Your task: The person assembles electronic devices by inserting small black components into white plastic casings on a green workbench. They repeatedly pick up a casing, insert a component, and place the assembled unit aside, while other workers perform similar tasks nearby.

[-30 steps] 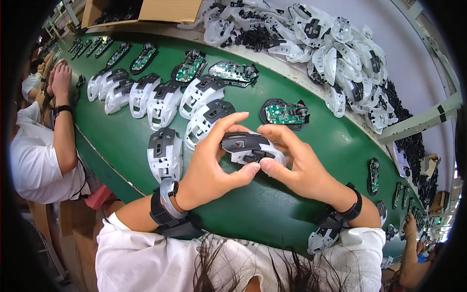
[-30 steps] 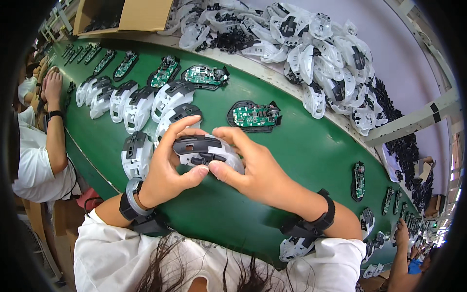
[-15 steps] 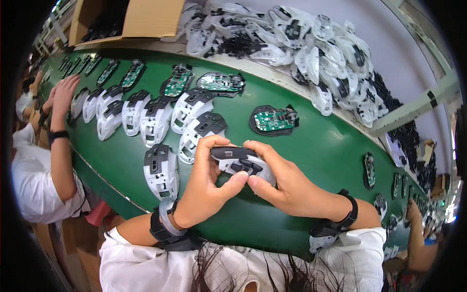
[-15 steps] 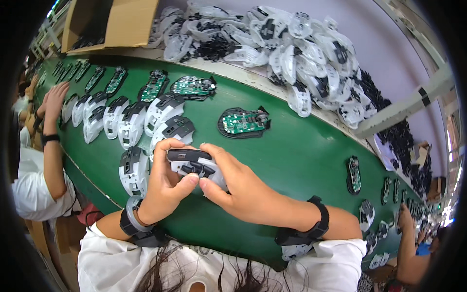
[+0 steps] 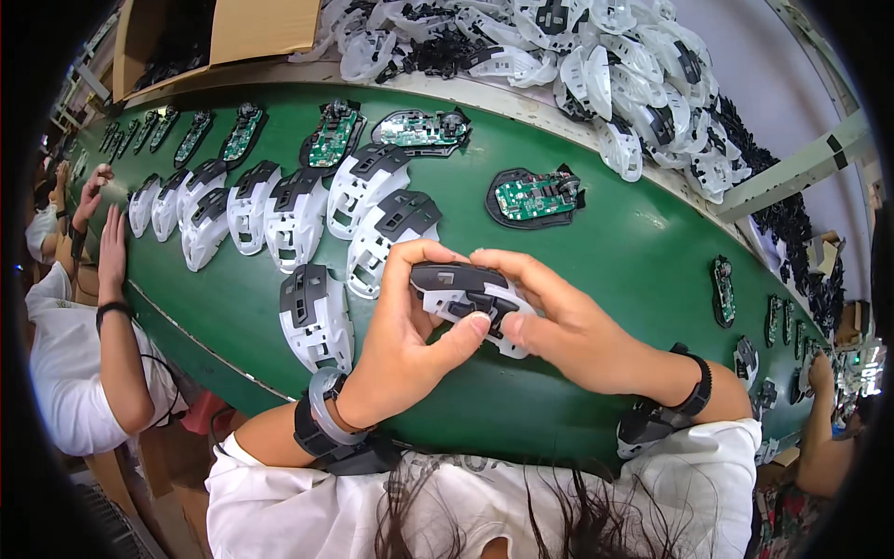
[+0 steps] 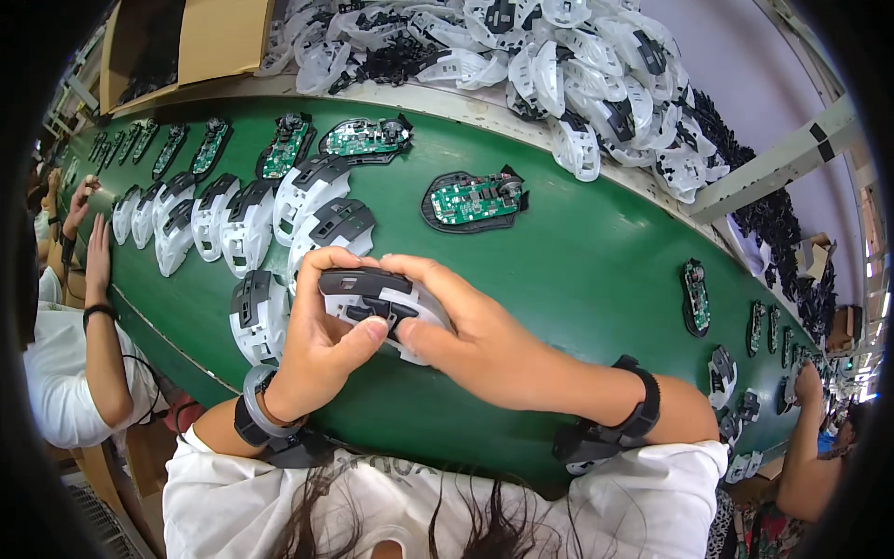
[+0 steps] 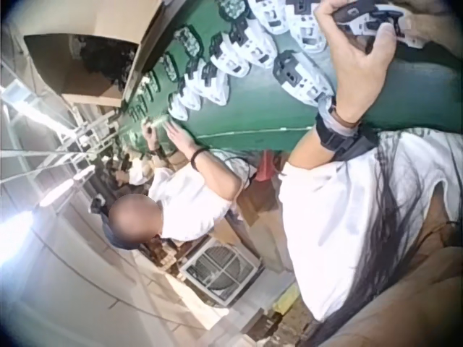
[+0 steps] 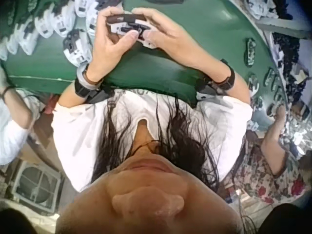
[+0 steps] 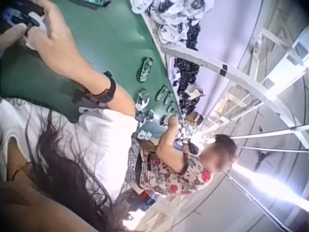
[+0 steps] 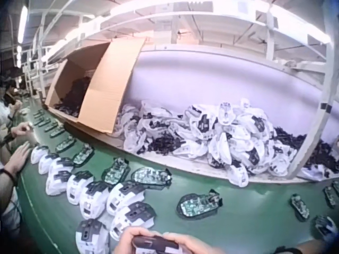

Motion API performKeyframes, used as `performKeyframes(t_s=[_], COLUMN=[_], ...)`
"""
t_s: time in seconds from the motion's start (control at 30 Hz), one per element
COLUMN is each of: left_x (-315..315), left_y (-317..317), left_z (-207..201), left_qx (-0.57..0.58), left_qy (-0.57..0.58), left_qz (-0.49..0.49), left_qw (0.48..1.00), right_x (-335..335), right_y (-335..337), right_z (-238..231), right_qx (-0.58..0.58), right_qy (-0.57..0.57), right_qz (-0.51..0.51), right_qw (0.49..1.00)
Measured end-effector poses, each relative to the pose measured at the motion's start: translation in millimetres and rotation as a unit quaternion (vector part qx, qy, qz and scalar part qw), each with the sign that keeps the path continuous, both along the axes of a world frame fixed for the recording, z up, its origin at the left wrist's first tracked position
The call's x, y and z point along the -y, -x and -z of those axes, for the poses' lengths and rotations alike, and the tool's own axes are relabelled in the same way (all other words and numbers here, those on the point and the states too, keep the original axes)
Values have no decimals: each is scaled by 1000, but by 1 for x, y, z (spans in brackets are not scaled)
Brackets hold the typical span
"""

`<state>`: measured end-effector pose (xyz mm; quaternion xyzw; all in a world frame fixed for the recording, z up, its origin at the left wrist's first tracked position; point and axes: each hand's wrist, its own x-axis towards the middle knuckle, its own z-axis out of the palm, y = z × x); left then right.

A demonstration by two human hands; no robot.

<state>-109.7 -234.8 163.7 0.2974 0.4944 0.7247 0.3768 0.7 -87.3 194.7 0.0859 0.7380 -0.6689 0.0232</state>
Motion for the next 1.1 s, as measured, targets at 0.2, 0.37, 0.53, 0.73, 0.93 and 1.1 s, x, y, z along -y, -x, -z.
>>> performKeyframes(t_s=[0.2, 0.37, 0.53, 0.73, 0.93, 1.1], left_x=[3, 28, 10, 34, 62, 73], left_y=[-5, 14, 95, 103, 50, 56], left_z=[7, -32, -35, -46, -44, -12], left_qx=[-154, -391, -699, -687, -635, -633], left_qy=[47, 128, 216, 289, 307, 311], left_qz=[-16, 149, 43, 25, -55, -34], left_qw=[987, 899, 680, 666, 707, 708], right_x=[15, -11, -16, -113, -135, -95], right_y=[-12, -78, -44, 215, 297, 229], right_z=[12, -20, -49, 3, 55, 3], right_qx=[-127, -6, -83, -336, -262, -257], right_qy=[-231, -400, -599, -714, -800, -615], right_qz=[-2, -32, -17, 59, 34, 57], right_qw=[965, 916, 796, 611, 539, 743])
